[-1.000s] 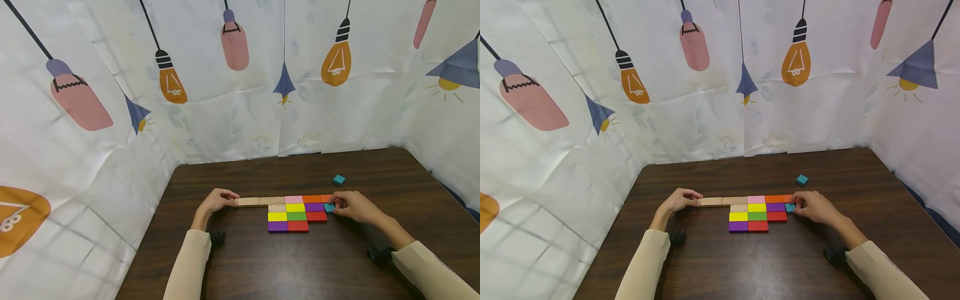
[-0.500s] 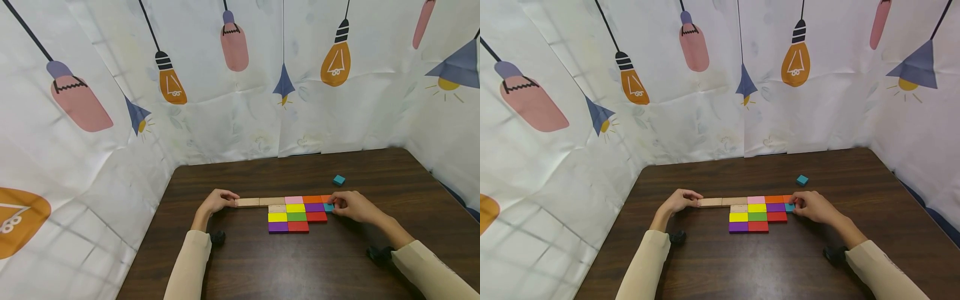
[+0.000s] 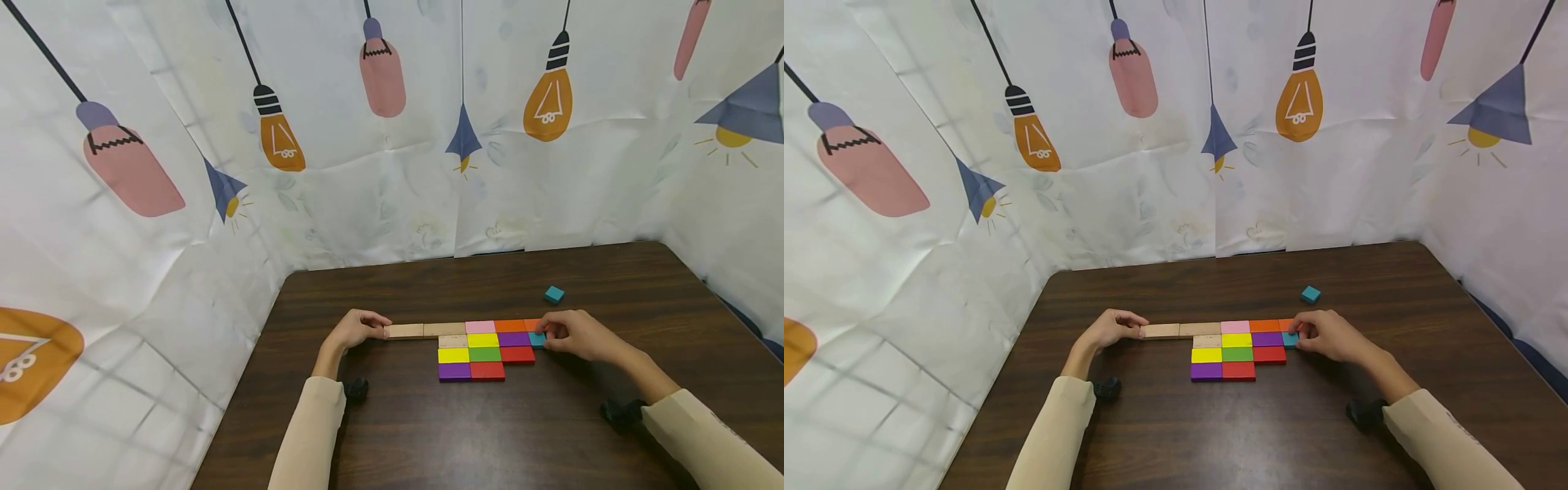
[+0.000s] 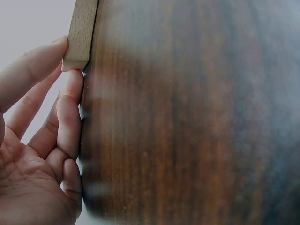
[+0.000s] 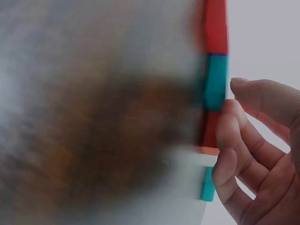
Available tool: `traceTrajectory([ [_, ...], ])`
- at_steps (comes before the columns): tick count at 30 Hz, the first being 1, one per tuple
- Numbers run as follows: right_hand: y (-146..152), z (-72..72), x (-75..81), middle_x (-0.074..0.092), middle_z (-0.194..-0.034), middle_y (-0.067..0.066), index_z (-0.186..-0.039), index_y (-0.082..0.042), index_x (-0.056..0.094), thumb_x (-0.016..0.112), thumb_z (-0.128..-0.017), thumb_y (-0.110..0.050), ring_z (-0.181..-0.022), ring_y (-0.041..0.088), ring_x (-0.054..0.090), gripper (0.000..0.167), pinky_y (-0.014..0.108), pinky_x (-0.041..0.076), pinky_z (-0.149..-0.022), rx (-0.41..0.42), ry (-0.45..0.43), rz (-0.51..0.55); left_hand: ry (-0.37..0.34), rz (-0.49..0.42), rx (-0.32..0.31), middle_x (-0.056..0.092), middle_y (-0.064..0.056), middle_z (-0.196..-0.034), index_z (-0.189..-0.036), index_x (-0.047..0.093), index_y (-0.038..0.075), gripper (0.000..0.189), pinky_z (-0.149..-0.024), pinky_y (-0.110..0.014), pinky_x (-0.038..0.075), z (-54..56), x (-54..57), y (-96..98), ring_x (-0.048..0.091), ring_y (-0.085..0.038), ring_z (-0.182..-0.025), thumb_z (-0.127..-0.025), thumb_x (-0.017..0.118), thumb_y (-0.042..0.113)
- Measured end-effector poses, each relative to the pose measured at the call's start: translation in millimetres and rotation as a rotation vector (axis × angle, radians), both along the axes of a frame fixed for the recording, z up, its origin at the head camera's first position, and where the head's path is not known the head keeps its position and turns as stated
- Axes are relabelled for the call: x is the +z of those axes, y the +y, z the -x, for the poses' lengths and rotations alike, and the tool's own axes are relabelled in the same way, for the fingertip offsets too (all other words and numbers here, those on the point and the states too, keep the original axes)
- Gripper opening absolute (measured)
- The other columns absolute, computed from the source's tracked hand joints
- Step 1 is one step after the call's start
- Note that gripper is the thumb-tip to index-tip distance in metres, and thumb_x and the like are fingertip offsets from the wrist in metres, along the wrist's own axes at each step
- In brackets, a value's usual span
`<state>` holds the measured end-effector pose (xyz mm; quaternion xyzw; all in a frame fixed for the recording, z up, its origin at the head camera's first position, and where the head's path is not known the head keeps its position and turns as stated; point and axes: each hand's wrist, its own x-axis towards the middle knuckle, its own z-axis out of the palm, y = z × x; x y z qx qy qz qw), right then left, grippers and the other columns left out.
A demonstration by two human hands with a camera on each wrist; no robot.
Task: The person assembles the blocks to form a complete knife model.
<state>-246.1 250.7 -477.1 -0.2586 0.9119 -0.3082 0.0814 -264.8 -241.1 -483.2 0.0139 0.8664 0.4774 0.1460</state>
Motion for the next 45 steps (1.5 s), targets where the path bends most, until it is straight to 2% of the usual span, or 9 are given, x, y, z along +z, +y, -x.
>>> traceTrajectory([
  [5,8,8.5,12.4,0.064,-0.084,-0.007,-0.111,-0.009,0.072,0.075,-0.093,-0.013,-0.071,0.004,0.054,0.018,0.023,0.050,-0.065,-0.023,0.027,0.022,0.003,0.001,0.002,0.073,-0.005,-0.092,-0.107,0.081,0.015,0.018,-0.088,-0.040,0.052,-0.5,-0.1,0.0,0.066,-0.022,-0.086,-0.089,0.080,0.016],
  [10,24,26.3,18.3,0.065,-0.086,-0.003,-0.115,-0.003,0.070,0.074,-0.094,-0.012,-0.070,0.003,0.057,0.023,0.024,0.050,-0.064,-0.058,0.062,0.076,0.001,0.008,0.006,0.073,-0.004,-0.091,-0.107,0.081,0.016,0.017,-0.089,-0.040,0.052,-0.8,-0.4,-0.3,0.066,-0.022,-0.086,-0.089,0.081,0.016],
  [14,40,44.3,13.5,0.067,-0.092,0.003,-0.119,-0.004,0.069,0.075,-0.094,-0.014,-0.074,0.006,0.058,0.028,0.025,0.049,-0.066,-0.117,0.070,0.079,0.000,0.004,0.009,0.073,-0.004,-0.092,-0.107,0.081,0.016,0.018,-0.089,-0.040,0.052,-1.3,-0.8,-0.4,0.066,-0.022,-0.086,-0.089,0.081,0.016],
  [18,53,59.7,3.7,0.069,-0.102,0.010,-0.125,-0.005,0.068,0.075,-0.095,-0.019,-0.085,0.014,0.062,0.034,0.030,0.048,-0.073,-0.174,0.055,0.040,-0.001,-0.002,0.006,0.073,-0.005,-0.092,-0.107,0.081,0.015,0.018,-0.089,-0.039,0.052,-1.6,-2.0,-0.5,0.067,-0.022,-0.086,-0.089,0.080,0.016],
  [20,57,65.6,-1.0,0.069,-0.108,0.014,-0.128,-0.005,0.066,0.075,-0.095,-0.021,-0.091,0.019,0.063,0.038,0.032,0.049,-0.075,-0.185,0.032,0.029,-0.001,-0.003,0.004,0.073,-0.006,-0.092,-0.107,0.081,0.015,0.018,-0.088,-0.039,0.052,-1.7,-2.7,-0.4,0.067,-0.022,-0.086,-0.089,0.080,0.016],
  [23,61,72.6,-6.9,0.067,-0.114,0.019,-0.133,-0.005,0.063,0.074,-0.095,-0.023,-0.092,0.022,0.062,0.043,0.033,0.051,-0.071,-0.183,-0.007,0.032,0.003,-0.005,0.002,0.073,-0.006,-0.092,-0.107,0.081,0.014,0.018,-0.087,-0.038,0.052,-1.8,-2.9,-0.1,0.066,-0.022,-0.086,-0.089,0.080,0.015],
  [27,61,79.1,-12.7,0.066,-0.114,0.021,-0.135,-0.003,0.061,0.075,-0.095,-0.024,-0.089,0.022,0.059,0.047,0.033,0.050,-0.069,-0.171,-0.021,0.036,0.008,-0.008,-0.001,0.074,-0.006,-0.092,-0.107,0.081,0.014,0.018,-0.088,-0.039,0.053,-1.2,-2.9,0.0,0.067,-0.022,-0.086,-0.089,0.080,0.015],
  [34,56,87.2,-16.8,0.066,-0.111,0.018,-0.135,-0.003,0.062,0.077,-0.094,-0.027,-0.092,0.024,0.057,0.050,0.033,0.046,-0.072,-0.172,-0.034,0.030,0.008,0.000,0.004,0.073,-0.004,-0.091,-0.106,0.081,0.014,0.017,-0.089,-0.040,0.053,-1.0,-1.7,0.9,0.066,-0.021,-0.086,-0.089,0.081,0.015],
  [45,48,89.9,-16.0,0.064,-0.104,0.011,-0.131,-0.003,0.064,0.079,-0.091,-0.036,-0.090,0.023,0.052,0.053,0.036,0.041,-0.075,-0.194,-0.064,0.001,0.014,0.000,0.007,0.074,-0.006,-0.091,-0.106,0.081,0.014,0.017,-0.087,-0.040,0.053,0.1,-1.4,0.6,0.066,-0.021,-0.084,-0.089,0.081,0.016],
])
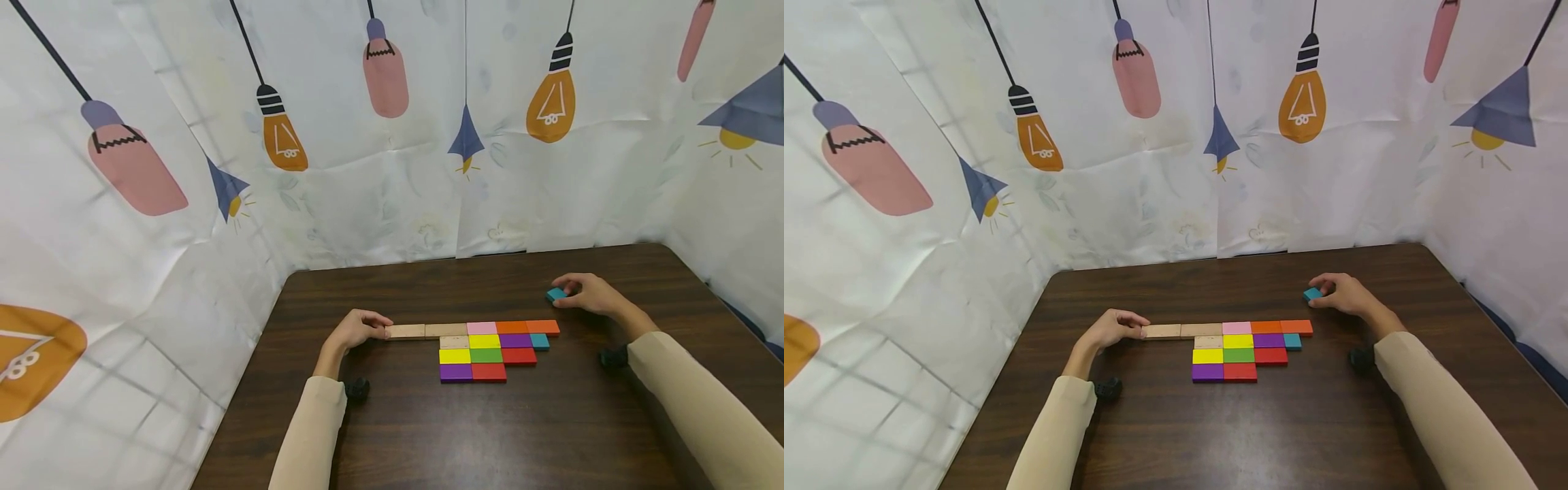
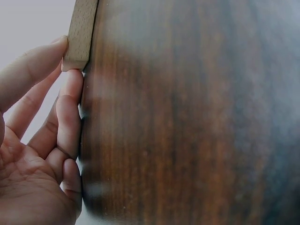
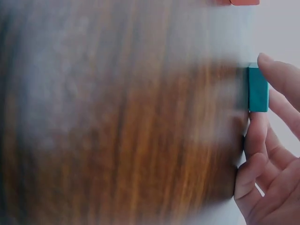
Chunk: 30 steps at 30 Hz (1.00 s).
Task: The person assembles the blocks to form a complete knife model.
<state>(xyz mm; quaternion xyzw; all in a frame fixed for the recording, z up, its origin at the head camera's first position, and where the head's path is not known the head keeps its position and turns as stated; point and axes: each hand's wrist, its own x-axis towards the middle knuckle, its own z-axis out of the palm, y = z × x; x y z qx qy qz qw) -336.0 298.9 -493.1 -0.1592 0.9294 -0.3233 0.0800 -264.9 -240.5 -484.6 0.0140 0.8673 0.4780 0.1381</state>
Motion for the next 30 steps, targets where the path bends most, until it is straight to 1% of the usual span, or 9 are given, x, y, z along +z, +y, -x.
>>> traceTrajectory([
  [5,-2,0.0,-0.9,0.062,-0.100,0.009,-0.128,-0.002,0.065,0.078,-0.092,-0.033,-0.088,0.022,0.050,0.050,0.036,0.038,-0.074,-0.004,-0.001,0.001,-0.002,0.002,0.001,0.073,-0.004,-0.091,-0.106,0.081,0.015,0.018,-0.086,-0.039,0.053,-0.9,0.8,0.5,0.065,-0.020,-0.084,-0.088,0.081,0.016],
  [10,-2,-0.8,-1.6,0.063,-0.101,0.009,-0.128,-0.002,0.066,0.077,-0.093,-0.030,-0.086,0.022,0.050,0.046,0.036,0.039,-0.073,-0.002,0.004,-0.003,-0.001,0.003,-0.001,0.074,-0.004,-0.091,-0.106,0.081,0.015,0.018,-0.087,-0.039,0.053,-0.6,0.1,0.0,0.066,-0.020,-0.084,-0.088,0.081,0.016],
  [15,0,-3.0,-0.1,0.063,-0.101,0.010,-0.130,-0.001,0.066,0.078,-0.093,-0.029,-0.084,0.021,0.050,0.048,0.035,0.040,-0.070,0.007,0.010,-0.003,0.000,-0.004,-0.002,0.073,-0.007,-0.091,-0.107,0.081,0.013,0.018,-0.088,-0.041,0.053,0.1,-1.3,-1.3,0.066,-0.022,-0.085,-0.089,0.081,0.016],
  [20,2,-6.5,1.5,0.065,-0.102,0.011,-0.131,-0.001,0.066,0.079,-0.092,-0.029,-0.084,0.020,0.052,0.049,0.033,0.042,-0.067,0.007,0.023,0.004,-0.005,0.005,-0.002,0.073,-0.005,-0.091,-0.107,0.081,0.014,0.018,-0.087,-0.039,0.053,0.0,-1.0,0.3,0.066,-0.022,-0.085,-0.089,0.081,0.016],
  [26,2,-15.9,6.7,0.066,-0.107,0.014,-0.133,-0.002,0.065,0.078,-0.093,-0.030,-0.084,0.020,0.054,0.051,0.030,0.046,-0.065,-0.003,0.038,0.018,0.000,0.029,-0.004,0.073,-0.003,-0.091,-0.107,0.081,0.015,0.017,-0.087,-0.037,0.052,-0.7,-0.4,0.3,0.066,-0.021,-0.085,-0.089,0.080,0.016],
  [30,0,-28.8,14.8,0.066,-0.107,0.014,-0.133,-0.001,0.064,0.079,-0.092,-0.029,-0.076,0.016,0.054,0.051,0.028,0.046,-0.061,0.010,0.067,0.034,-0.005,0.027,-0.002,0.073,-0.003,-0.091,-0.106,0.081,0.018,0.017,-0.088,-0.038,0.052,-0.5,0.5,-0.6,0.066,-0.021,-0.086,-0.089,0.081,0.016],
])
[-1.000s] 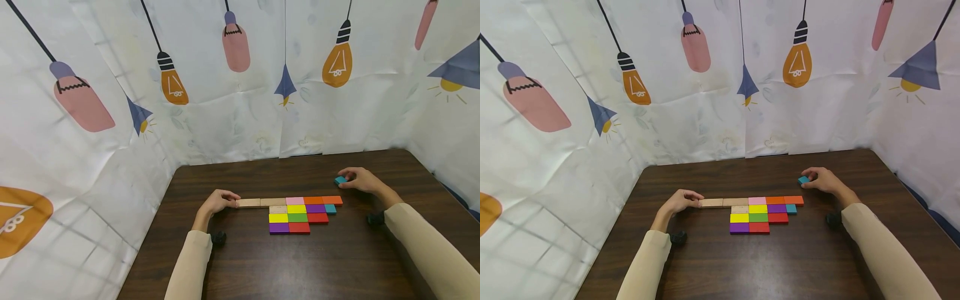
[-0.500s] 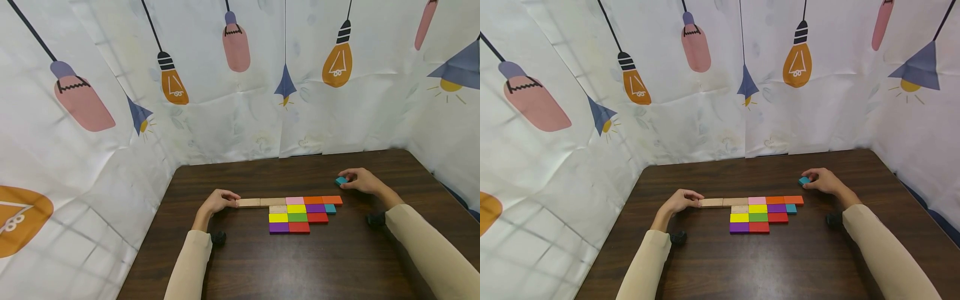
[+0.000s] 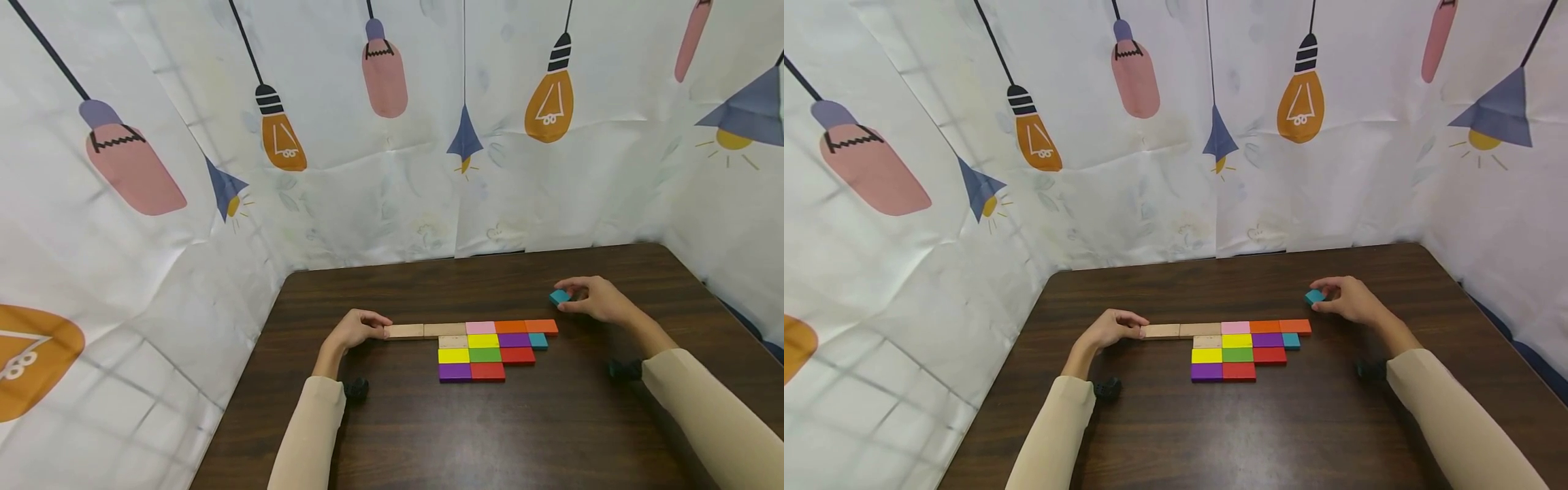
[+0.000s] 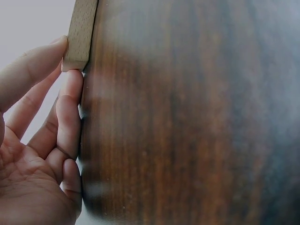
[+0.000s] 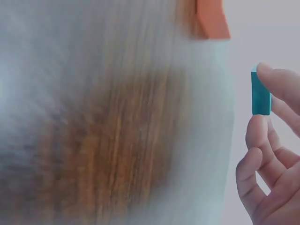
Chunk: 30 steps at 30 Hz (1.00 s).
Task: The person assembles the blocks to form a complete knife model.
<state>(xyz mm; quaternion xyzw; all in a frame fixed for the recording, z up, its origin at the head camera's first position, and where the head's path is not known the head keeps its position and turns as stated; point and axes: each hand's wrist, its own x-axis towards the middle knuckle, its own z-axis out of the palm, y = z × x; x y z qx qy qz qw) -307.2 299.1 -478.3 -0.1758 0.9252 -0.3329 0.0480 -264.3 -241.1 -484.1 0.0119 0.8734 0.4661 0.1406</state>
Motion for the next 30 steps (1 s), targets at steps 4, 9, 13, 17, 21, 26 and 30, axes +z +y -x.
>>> traceTrajectory([
  [4,-4,-18.4,9.5,0.065,-0.104,0.011,-0.132,-0.003,0.065,0.080,-0.091,-0.028,-0.069,0.011,0.053,0.050,0.027,0.045,-0.057,-0.002,0.021,0.017,0.001,-0.006,-0.003,0.073,-0.004,-0.092,-0.106,0.081,0.016,0.017,-0.088,-0.039,0.052,1.1,0.4,0.0,0.066,-0.021,-0.086,-0.089,0.080,0.017],
  [9,-11,-42.6,17.4,0.064,-0.099,0.008,-0.128,-0.003,0.067,0.082,-0.088,-0.026,-0.065,0.008,0.051,0.048,0.026,0.045,-0.055,0.021,0.056,0.028,0.002,-0.009,0.000,0.074,-0.005,-0.093,-0.107,0.081,0.015,0.018,-0.088,-0.038,0.053,1.3,0.1,-0.1,0.066,-0.021,-0.087,-0.089,0.081,0.016],
  [13,-16,-58.7,15.5,0.064,-0.094,0.003,-0.124,-0.006,0.070,0.084,-0.086,-0.025,-0.064,0.006,0.051,0.045,0.025,0.045,-0.055,0.041,0.088,0.030,-0.001,-0.011,0.004,0.074,-0.004,-0.092,-0.107,0.081,0.015,0.018,-0.089,-0.039,0.052,1.0,0.3,-0.3,0.066,-0.021,-0.086,-0.089,0.080,0.015],
  [17,-23,-71.4,9.7,0.063,-0.092,0.000,-0.121,-0.008,0.071,0.086,-0.084,-0.026,-0.065,0.004,0.050,0.043,0.024,0.045,-0.056,0.060,0.094,0.015,-0.005,-0.013,0.006,0.074,-0.004,-0.092,-0.107,0.081,0.016,0.017,-0.090,-0.041,0.052,0.6,0.8,0.0,0.067,-0.021,-0.086,-0.089,0.080,0.015],
  [21,-32,-83.2,6.0,0.063,-0.092,-0.002,-0.119,-0.008,0.072,0.086,-0.083,-0.028,-0.066,0.003,0.049,0.044,0.023,0.044,-0.057,0.079,0.084,0.014,-0.014,-0.016,0.008,0.074,-0.005,-0.092,-0.107,0.081,0.016,0.018,-0.091,-0.041,0.052,0.1,0.7,0.5,0.067,-0.021,-0.087,-0.089,0.080,0.016],
  [26,-45,-95.9,3.8,0.062,-0.091,-0.003,-0.116,-0.010,0.072,0.085,-0.084,-0.030,-0.065,0.002,0.048,0.040,0.023,0.043,-0.057,0.119,0.046,0.032,-0.013,-0.014,0.005,0.073,-0.004,-0.092,-0.108,0.081,0.015,0.019,-0.089,-0.039,0.052,0.1,0.0,0.9,0.066,-0.021,-0.087,-0.089,0.081,0.016],
  [30,-52,-104.1,3.0,0.063,-0.091,-0.004,-0.115,-0.012,0.071,0.086,-0.084,-0.030,-0.065,0.001,0.048,0.039,0.023,0.045,-0.058,0.144,0.025,0.044,-0.011,-0.007,0.008,0.072,-0.004,-0.092,-0.107,0.081,0.016,0.019,-0.085,-0.038,0.051,-0.4,0.8,1.5,0.065,-0.021,-0.085,-0.088,0.081,0.017],
])
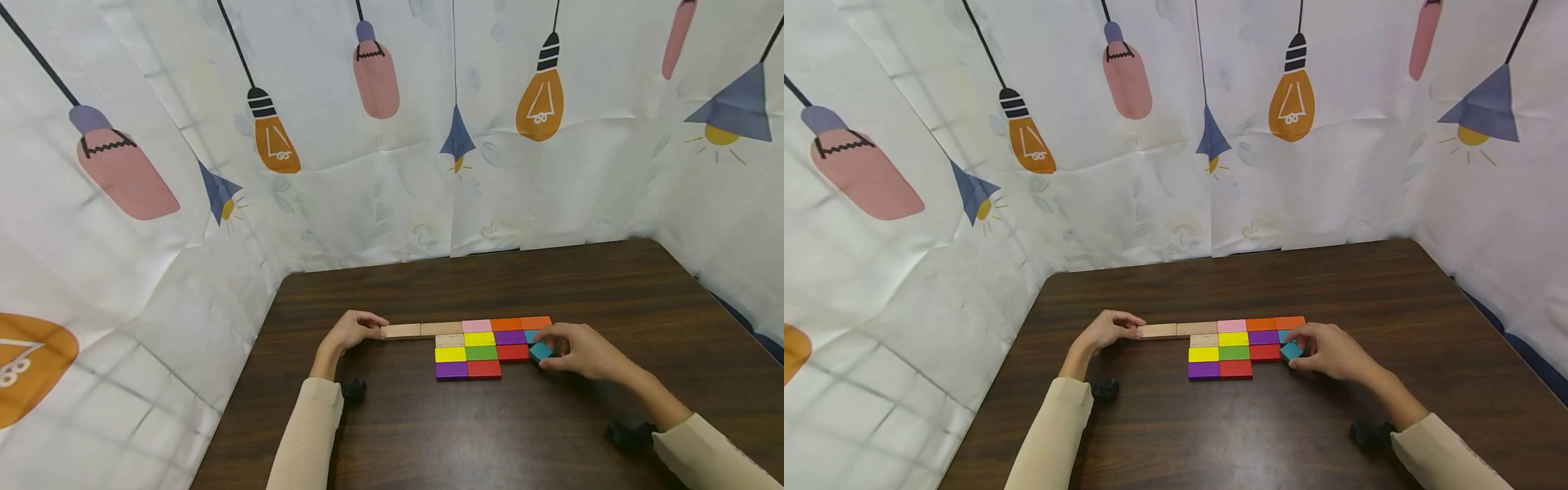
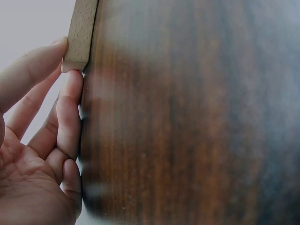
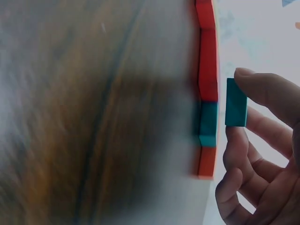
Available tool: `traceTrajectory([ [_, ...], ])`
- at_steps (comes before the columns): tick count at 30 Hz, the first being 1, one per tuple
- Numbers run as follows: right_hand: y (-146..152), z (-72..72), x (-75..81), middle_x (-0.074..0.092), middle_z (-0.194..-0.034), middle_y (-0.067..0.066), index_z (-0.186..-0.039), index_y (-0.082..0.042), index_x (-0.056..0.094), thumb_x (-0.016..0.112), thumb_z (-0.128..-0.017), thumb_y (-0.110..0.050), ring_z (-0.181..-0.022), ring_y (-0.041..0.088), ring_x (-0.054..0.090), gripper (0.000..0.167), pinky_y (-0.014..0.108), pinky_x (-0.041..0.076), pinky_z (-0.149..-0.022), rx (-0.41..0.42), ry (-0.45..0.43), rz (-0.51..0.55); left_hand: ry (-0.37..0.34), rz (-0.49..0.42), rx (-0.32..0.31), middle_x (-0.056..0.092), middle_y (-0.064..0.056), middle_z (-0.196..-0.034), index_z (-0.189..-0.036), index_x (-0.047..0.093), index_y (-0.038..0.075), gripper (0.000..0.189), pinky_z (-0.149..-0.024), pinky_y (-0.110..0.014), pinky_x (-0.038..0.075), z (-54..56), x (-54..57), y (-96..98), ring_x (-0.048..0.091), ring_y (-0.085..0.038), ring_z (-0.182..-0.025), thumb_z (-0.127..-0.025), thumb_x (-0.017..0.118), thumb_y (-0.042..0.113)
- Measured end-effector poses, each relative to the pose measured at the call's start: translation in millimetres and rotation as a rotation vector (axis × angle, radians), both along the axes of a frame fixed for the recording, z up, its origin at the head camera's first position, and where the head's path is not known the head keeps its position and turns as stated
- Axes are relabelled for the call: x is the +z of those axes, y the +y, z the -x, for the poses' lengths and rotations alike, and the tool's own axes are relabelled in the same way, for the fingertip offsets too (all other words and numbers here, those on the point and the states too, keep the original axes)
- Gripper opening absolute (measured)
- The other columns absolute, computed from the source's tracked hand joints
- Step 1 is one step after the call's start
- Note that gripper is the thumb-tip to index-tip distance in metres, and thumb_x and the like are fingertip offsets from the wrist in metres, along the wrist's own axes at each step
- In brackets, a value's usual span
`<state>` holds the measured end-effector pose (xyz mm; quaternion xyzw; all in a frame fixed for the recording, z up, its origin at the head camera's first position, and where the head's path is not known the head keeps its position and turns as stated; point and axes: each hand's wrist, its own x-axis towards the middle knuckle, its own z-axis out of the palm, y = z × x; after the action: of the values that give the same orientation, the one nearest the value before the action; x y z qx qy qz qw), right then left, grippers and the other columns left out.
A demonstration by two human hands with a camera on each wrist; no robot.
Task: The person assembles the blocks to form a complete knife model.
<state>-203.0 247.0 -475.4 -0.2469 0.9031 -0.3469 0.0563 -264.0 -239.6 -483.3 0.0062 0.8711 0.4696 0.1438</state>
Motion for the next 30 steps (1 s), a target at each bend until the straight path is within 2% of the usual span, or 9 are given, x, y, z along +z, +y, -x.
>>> traceTrajectory([
  [7,-9,-6.1,-1.7,0.060,-0.089,-0.004,-0.112,-0.014,0.070,0.086,-0.083,-0.031,-0.063,0.002,0.048,0.037,0.023,0.044,-0.057,0.014,-0.037,-0.021,0.002,-0.023,0.009,0.072,-0.009,-0.095,-0.108,0.081,0.013,0.020,-0.085,-0.040,0.051,-0.8,0.7,0.4,0.064,-0.023,-0.085,-0.088,0.082,0.016],
  [20,-14,-9.5,-2.5,0.059,-0.085,-0.006,-0.106,-0.016,0.068,0.086,-0.083,-0.033,-0.062,0.001,0.046,0.034,0.023,0.041,-0.057,0.013,-0.039,-0.061,0.011,-0.017,0.007,0.071,-0.007,-0.093,-0.108,0.081,0.014,0.020,-0.087,-0.041,0.050,-0.1,0.4,-0.5,0.063,-0.023,-0.087,-0.088,0.082,0.017],
  [30,-14,-10.9,-3.7,0.057,-0.081,-0.006,-0.106,-0.016,0.068,0.086,-0.082,-0.037,-0.064,0.004,0.046,0.037,0.024,0.037,-0.058,-0.016,-0.102,-0.135,0.014,-0.012,0.004,0.070,-0.006,-0.092,-0.107,0.081,0.014,0.019,-0.085,-0.039,0.050,0.1,-1.0,-1.3,0.062,-0.022,-0.086,-0.088,0.082,0.017],
])
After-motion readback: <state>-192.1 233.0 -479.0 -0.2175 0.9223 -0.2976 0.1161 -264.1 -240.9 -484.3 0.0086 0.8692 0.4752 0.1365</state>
